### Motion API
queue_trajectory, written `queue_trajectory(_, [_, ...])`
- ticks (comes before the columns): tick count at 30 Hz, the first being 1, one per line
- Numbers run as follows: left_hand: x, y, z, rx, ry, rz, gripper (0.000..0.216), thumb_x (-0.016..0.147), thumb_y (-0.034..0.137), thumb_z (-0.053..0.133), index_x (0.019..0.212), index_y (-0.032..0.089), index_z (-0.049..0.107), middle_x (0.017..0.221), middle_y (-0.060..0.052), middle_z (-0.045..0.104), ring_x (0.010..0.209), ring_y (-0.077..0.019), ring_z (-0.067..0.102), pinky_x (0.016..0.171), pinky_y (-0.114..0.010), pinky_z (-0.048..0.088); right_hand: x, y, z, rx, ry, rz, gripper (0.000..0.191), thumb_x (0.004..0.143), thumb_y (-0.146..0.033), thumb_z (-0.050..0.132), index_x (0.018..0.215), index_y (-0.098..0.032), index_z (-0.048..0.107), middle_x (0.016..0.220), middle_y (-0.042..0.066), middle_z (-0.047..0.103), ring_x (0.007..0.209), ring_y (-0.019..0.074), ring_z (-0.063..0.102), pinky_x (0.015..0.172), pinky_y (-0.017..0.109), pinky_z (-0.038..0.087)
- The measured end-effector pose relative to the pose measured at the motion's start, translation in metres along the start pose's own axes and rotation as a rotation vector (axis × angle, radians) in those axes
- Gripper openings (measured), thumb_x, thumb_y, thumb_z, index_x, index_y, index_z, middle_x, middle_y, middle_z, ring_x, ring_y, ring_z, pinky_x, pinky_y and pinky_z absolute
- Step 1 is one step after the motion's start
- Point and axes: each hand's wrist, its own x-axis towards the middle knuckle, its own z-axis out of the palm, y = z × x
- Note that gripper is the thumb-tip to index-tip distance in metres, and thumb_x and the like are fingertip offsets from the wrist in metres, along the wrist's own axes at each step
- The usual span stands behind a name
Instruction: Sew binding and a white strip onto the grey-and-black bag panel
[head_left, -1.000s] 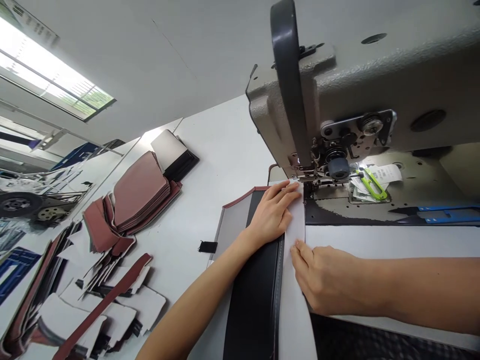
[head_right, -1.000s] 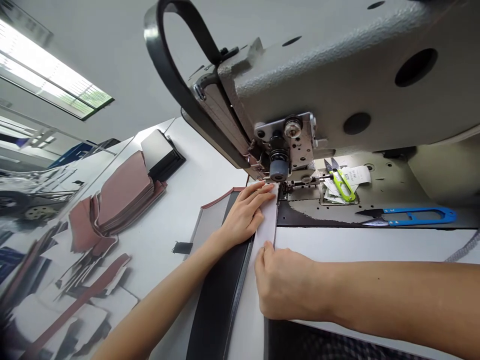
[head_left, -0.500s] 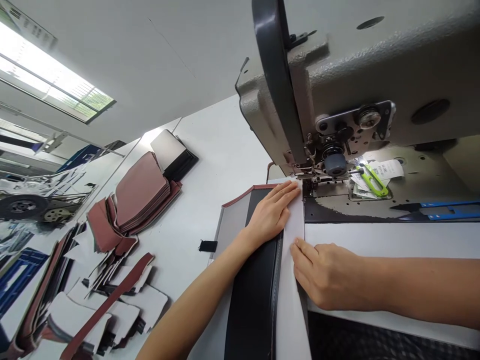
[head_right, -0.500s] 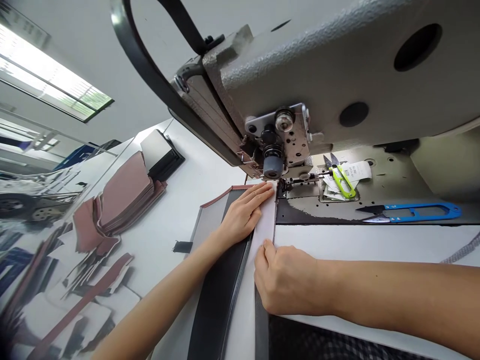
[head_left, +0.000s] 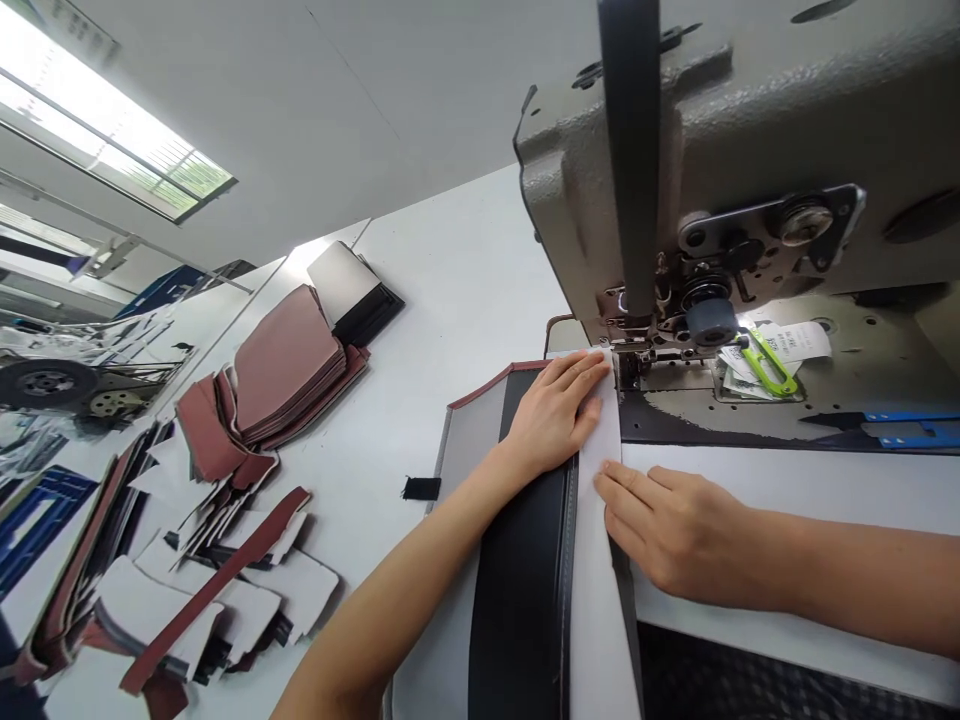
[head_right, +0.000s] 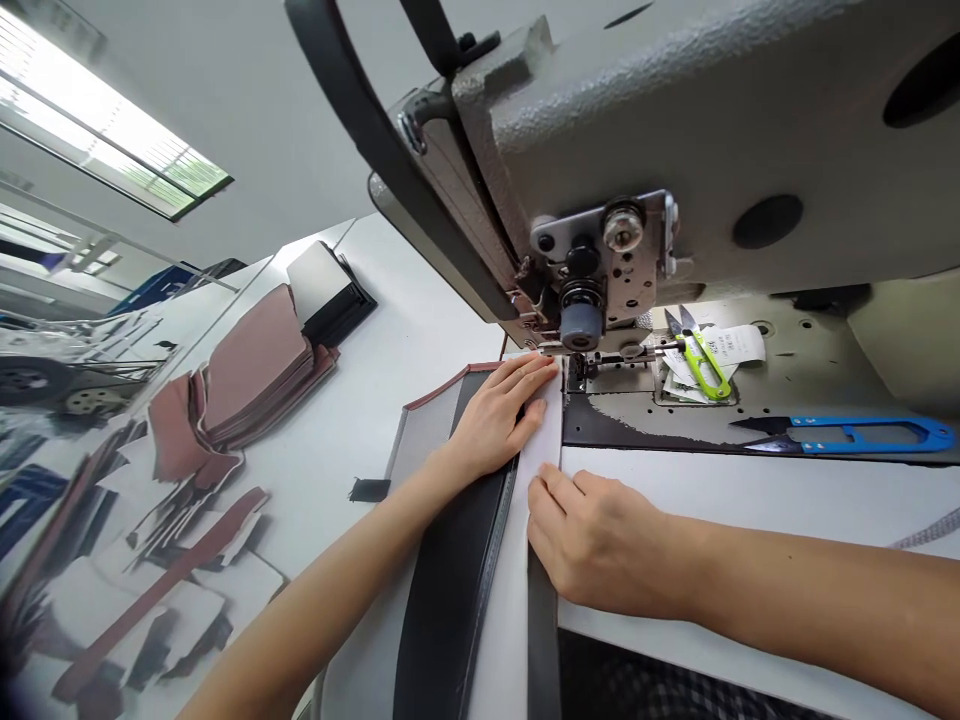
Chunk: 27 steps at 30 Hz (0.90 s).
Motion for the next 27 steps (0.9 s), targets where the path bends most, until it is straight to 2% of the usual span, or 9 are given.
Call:
queue_trajectory(5, [0.002,0.003,-0.001,-0.023,-0.024,-0.030,0.039,0.098,0.021,0.046,0.135,0.016,0.058,0.149,-0.010,0.056,0.145,-0.0254,0.044,0.125,-0.047,0.037,-0.001,0.004,0.001,0.027,0.020,-0.016,0.022,0.092,-0.007,0.045,0.094,-0.010,0.067,0.110,0.020,0.070,0.104,0.0262,0.065,0.070,0.032,0.049])
queue_trajectory(14, [-0.005,0.023,0.002,-0.073,-0.048,-0.057,0.043,0.098,0.023,0.046,0.140,0.017,0.053,0.154,-0.008,0.052,0.148,-0.0234,0.041,0.128,-0.043,0.033,-0.009,-0.006,-0.017,0.097,0.036,0.022,0.026,0.089,-0.003,0.043,0.092,-0.009,0.068,0.107,0.019,0.071,0.103,0.0278,0.067,0.069,0.033,0.051])
queue_trajectory(18, [-0.002,0.020,0.003,-0.087,-0.055,-0.039,0.043,0.098,0.021,0.046,0.139,0.013,0.053,0.153,-0.009,0.052,0.148,-0.0243,0.041,0.127,-0.042,0.034,-0.011,-0.006,-0.015,0.110,0.079,0.031,0.026,0.091,-0.002,0.043,0.096,-0.007,0.068,0.109,0.019,0.071,0.107,0.0289,0.067,0.073,0.034,0.054])
queue_trajectory(23, [0.008,0.014,0.005,-0.097,-0.038,0.021,0.041,0.096,0.018,0.045,0.136,0.017,0.055,0.150,-0.008,0.055,0.145,-0.0236,0.045,0.124,-0.044,0.040,-0.011,-0.004,-0.013,0.106,0.085,0.076,0.030,0.090,0.001,0.041,0.097,-0.005,0.069,0.110,0.019,0.071,0.107,0.0295,0.068,0.076,0.035,0.056])
queue_trajectory(27, [0.010,0.015,0.007,-0.050,-0.022,-0.011,0.041,0.096,0.020,0.047,0.135,0.017,0.056,0.149,-0.008,0.057,0.144,-0.0263,0.045,0.124,-0.046,0.039,-0.010,-0.002,-0.013,0.105,0.084,0.081,0.030,0.090,0.001,0.041,0.096,-0.006,0.070,0.112,0.019,0.072,0.108,0.0310,0.068,0.077,0.036,0.056])
